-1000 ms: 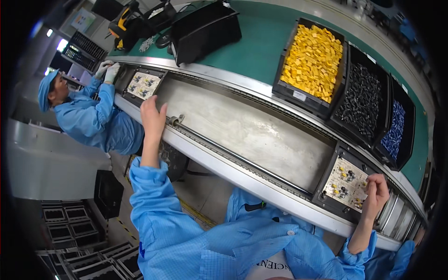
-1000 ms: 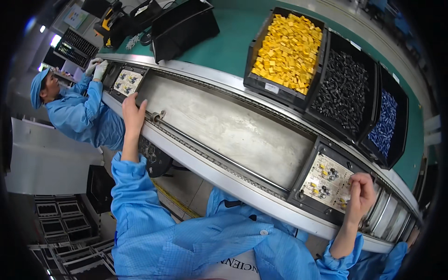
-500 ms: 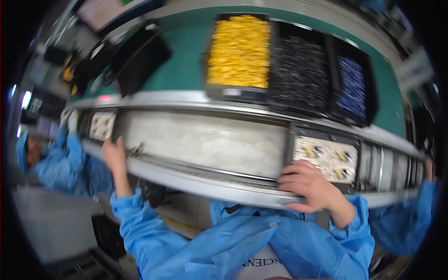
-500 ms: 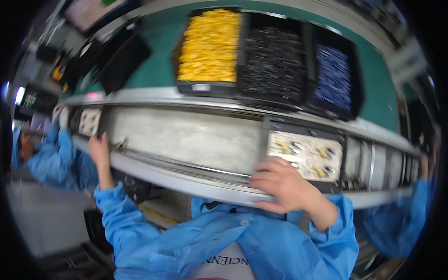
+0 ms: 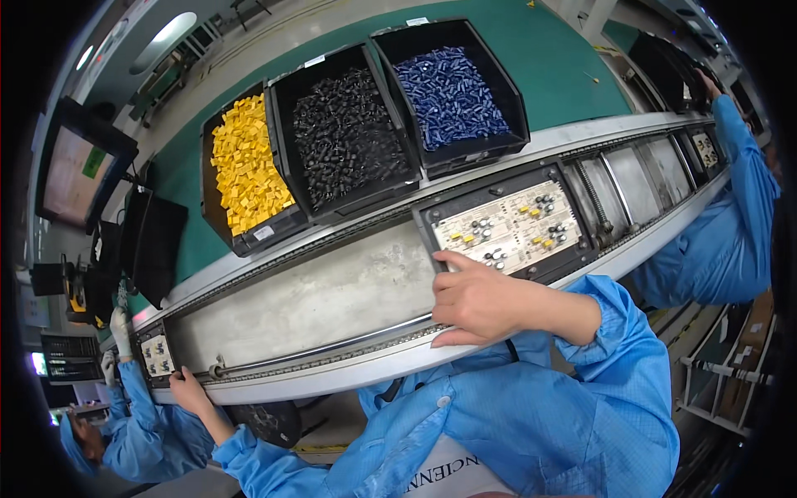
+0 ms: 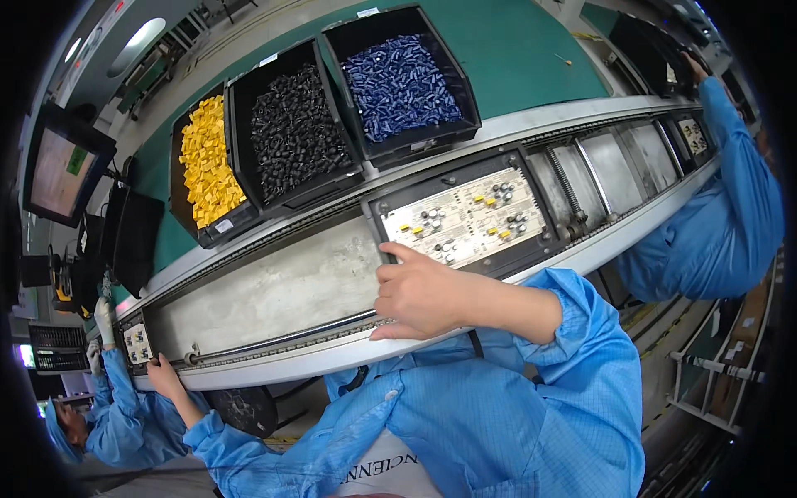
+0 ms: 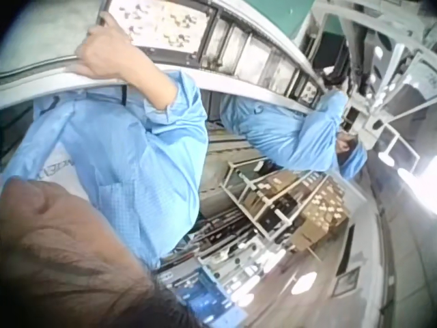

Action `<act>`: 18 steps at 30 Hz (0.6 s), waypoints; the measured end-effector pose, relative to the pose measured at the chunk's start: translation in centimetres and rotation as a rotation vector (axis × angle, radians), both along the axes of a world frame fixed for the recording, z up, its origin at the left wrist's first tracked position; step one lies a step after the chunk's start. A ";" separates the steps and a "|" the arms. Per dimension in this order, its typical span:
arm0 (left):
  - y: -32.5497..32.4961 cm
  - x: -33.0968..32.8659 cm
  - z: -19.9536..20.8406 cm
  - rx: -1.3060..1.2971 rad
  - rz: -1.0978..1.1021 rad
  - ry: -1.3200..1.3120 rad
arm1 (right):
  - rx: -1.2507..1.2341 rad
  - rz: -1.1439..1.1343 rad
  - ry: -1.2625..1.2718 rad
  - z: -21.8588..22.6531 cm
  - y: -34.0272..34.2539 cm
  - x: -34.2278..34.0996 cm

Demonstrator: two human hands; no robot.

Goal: Assembling electronic components onto a printed circuit board on a conveyor belt.

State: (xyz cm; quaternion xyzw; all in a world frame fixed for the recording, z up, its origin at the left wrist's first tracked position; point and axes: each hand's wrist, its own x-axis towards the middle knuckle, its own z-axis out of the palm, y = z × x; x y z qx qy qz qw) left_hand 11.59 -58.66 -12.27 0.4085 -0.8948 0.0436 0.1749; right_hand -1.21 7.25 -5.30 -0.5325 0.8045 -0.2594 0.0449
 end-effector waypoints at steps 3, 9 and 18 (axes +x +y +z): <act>0.5 0.3 0.4 -0.047 -0.028 0.014 | -0.004 -0.073 0.043 -0.4 2.0 0.1; 0.8 0.2 0.3 -0.045 -0.069 0.022 | 0.094 -0.292 0.143 -0.5 4.7 0.4; 3.0 0.1 1.6 -0.140 -0.135 -0.047 | 0.008 -0.425 0.085 2.3 4.6 0.6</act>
